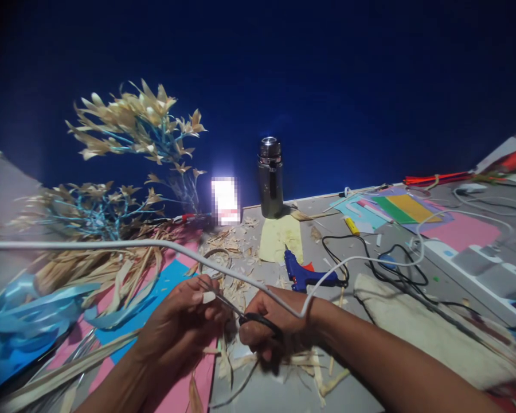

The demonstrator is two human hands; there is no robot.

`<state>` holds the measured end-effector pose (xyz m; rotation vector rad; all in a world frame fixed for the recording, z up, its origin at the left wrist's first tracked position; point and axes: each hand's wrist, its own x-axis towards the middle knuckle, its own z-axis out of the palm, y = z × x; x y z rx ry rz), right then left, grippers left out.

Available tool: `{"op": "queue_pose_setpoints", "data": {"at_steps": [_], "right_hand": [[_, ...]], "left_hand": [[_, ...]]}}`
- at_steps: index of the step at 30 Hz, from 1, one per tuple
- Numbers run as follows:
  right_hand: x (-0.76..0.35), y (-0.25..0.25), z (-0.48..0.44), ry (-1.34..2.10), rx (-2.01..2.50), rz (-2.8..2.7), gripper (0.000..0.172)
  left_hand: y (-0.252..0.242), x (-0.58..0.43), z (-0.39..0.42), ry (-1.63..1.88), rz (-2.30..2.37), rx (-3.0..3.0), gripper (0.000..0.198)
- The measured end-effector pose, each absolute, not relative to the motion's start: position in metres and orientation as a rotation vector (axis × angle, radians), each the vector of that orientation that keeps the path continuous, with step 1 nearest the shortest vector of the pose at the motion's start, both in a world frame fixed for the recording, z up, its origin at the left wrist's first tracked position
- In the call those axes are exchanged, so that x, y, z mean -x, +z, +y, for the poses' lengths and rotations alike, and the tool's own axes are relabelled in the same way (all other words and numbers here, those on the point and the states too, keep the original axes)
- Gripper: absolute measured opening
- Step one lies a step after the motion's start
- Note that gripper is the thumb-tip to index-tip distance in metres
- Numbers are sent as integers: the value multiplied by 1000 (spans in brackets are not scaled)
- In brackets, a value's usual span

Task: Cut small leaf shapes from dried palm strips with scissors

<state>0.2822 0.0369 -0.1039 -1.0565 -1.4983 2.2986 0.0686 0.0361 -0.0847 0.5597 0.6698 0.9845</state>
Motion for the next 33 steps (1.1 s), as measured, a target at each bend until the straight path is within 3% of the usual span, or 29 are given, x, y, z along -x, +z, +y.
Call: {"op": "queue_pose_setpoints", "data": {"at_steps": [8, 20, 33], "right_hand": [[-283, -102, 41, 2267, 1080, -1608, 47], [-280, -105, 39, 2263, 1202, -1503, 27], [-277, -98, 35, 2298, 1136, -1357, 23]], "left_hand": [[-85, -68, 37, 986, 738, -539, 13], [-86, -65, 37, 979, 707, -546, 12], [-80, -71, 33, 1020, 726, -548, 13]]}}
